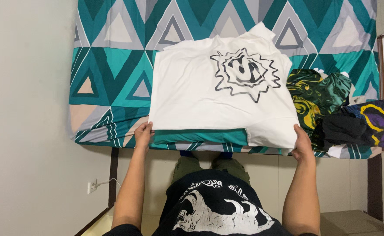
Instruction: The person folds a white shirt on a bed and places it onto a shelf in a closet.
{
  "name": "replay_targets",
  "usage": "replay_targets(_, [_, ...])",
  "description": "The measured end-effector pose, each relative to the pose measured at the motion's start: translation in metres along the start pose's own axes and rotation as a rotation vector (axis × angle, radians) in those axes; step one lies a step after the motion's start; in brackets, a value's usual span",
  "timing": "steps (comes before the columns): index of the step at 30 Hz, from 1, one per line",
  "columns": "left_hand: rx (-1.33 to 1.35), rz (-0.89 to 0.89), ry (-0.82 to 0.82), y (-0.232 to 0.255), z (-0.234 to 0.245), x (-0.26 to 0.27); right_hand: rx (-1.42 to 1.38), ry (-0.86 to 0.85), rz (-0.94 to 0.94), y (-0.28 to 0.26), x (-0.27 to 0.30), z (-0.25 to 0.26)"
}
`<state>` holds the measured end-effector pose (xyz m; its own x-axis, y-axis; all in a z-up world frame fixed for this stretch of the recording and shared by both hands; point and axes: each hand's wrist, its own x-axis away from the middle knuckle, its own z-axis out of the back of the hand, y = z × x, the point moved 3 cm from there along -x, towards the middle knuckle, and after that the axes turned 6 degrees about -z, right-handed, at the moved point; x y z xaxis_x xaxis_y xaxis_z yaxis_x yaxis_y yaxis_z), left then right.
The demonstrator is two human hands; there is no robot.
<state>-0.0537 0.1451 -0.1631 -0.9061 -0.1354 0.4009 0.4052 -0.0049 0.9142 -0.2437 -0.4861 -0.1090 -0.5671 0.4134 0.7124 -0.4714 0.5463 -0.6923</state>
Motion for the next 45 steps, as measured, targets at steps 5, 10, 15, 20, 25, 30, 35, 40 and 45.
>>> replay_targets(5, [-0.075,0.038,0.002,-0.012,-0.012,0.004,0.133,0.092,-0.21,0.012,0.004,-0.004])
replay_targets(10, [0.071,0.173,-0.105,-0.021,-0.032,0.008,0.362,0.078,-0.34,0.013,-0.004,-0.005])
replay_targets(15, [0.086,0.118,-0.119,-0.013,-0.021,0.012,0.347,0.034,-0.119,0.025,0.001,-0.005])
replay_targets(20, [0.185,-0.012,-0.084,0.02,0.0,0.006,0.336,0.079,-0.036,0.018,0.01,0.013])
replay_targets(25, [0.421,-0.121,-0.079,0.047,0.003,0.021,0.06,0.098,0.093,-0.004,0.022,0.03])
replay_targets(30, [0.148,-0.023,-0.005,0.024,0.001,0.028,0.355,0.144,-0.054,0.015,0.017,0.021])
replay_targets(35, [0.169,0.066,0.05,0.024,0.009,0.031,0.179,0.153,-0.072,0.02,0.025,0.029])
replay_targets(40, [0.352,-0.141,0.003,0.048,0.021,0.027,-0.058,-0.137,0.131,0.007,0.027,0.037])
replay_targets(45, [0.106,0.043,0.005,0.008,0.003,0.023,0.138,0.028,-0.206,0.043,0.017,0.008])
